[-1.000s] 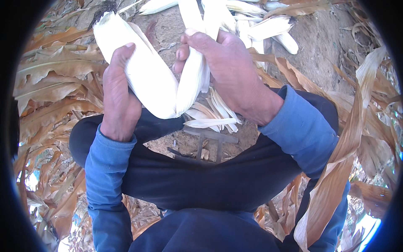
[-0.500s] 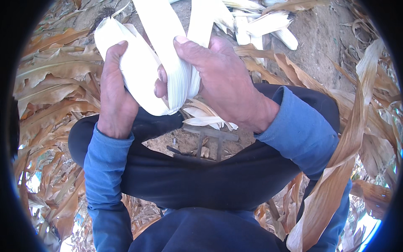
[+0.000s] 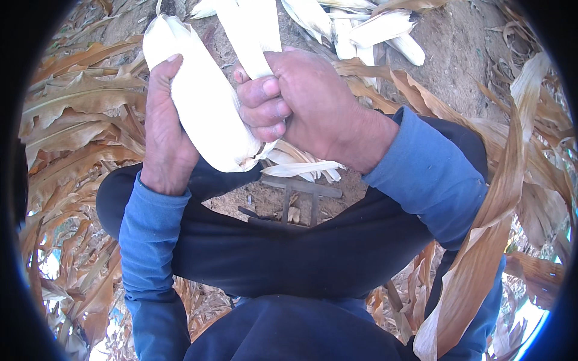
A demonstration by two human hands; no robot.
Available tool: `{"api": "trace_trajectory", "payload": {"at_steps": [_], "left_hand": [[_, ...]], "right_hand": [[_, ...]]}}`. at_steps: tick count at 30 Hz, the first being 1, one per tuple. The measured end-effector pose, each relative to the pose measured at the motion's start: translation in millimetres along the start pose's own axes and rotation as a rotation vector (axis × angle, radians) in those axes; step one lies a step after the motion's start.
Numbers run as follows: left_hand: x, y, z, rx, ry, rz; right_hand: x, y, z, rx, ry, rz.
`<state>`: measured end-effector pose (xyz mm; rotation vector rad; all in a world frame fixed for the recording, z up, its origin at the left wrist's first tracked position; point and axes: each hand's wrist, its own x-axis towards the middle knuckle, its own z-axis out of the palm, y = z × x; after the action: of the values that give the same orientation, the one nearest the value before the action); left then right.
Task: The person shucks corn cobs by hand, peeling back the husks and removing the silk to reveal the kernels. The person handles multiple corn cobs one at a time, discarding the husks and silk onto the ground.
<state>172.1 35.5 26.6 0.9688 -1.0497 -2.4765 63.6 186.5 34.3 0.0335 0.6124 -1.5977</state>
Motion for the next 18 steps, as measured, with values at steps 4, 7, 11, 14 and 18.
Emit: {"api": "trace_trajectory", "payload": {"at_steps": [4,7,11,14,18], "left_hand": [[1.6,-0.9,-0.8,-0.003,-0.053,-0.017],[2.4,-3.1,1.3,-0.035,-0.083,-0.054],[1.9,-2.3,0.2,-0.109,-0.159,-0.134],[0.3,0.3,-0.5,-0.142,-0.274,-0.225],[-3.9,-2.0,5.0,-0.109,-0.294,-0.233]], "right_hand": [[1.0,-4.3,3.6,-0.059,0.001,0.083],[0.5,-9.3,6.5,-0.129,-0.014,0.136],[2.1,-8.9,5.0,-0.051,-0.123,0.161],[5.3,-11.9,-3.1,0.029,-0.291,0.258],[0.3,-4.6,0.4,-0.155,-0.154,0.077]]}}
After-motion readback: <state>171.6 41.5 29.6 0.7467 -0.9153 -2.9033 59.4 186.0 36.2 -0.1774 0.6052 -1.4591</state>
